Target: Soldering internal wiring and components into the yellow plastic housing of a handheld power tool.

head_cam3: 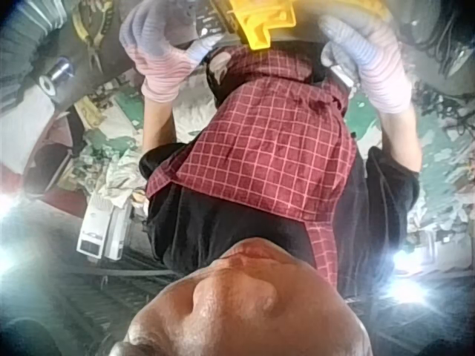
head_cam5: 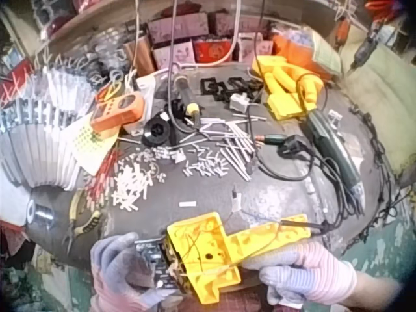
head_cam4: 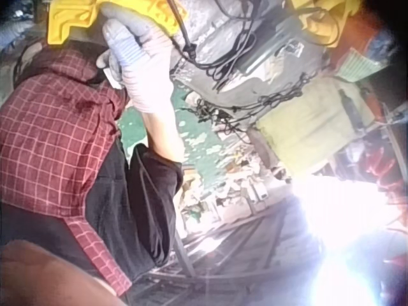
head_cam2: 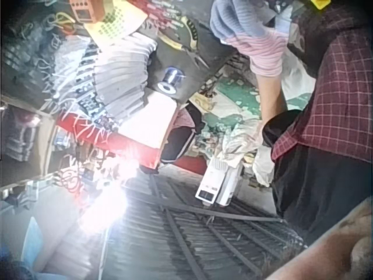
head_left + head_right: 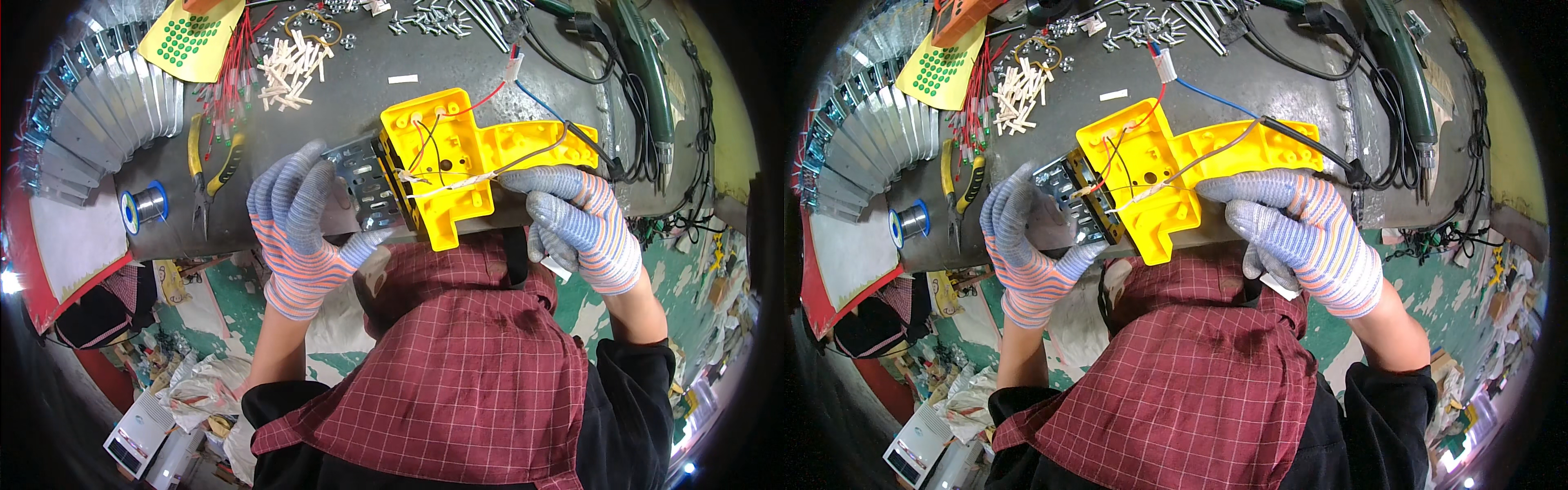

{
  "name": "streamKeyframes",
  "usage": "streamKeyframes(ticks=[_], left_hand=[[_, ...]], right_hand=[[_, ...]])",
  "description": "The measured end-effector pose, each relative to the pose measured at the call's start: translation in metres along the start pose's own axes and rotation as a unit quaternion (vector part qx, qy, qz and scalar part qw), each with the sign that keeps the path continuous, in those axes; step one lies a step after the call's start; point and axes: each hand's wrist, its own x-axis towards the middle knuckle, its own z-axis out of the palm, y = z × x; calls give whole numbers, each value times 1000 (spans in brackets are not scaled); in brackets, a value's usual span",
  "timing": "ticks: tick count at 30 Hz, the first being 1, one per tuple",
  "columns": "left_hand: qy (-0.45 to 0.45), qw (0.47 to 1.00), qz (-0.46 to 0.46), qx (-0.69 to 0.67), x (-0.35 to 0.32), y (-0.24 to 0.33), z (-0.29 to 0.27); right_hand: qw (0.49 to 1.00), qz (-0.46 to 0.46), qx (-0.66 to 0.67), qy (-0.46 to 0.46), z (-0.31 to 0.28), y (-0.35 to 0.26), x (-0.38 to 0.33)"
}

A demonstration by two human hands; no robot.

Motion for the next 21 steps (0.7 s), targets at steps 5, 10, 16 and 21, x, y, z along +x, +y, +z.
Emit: streamKeyframes(ticks=[5,10,16,21], left_hand=[[-2,1000,-5,5,3,4,-2],[8,1000,3,-7,3,3,-2],[2,1000,-3,1,2,3,-2],[9,1000,16,13,0,-1,1]], right_hand=[[998,-24,59,-15,-2,7,1],[1000,-17,12,3,1,5,-1],[1000,-17,5,-4,1,4,-1],[999,-32,-31,-11,5,9,0]])
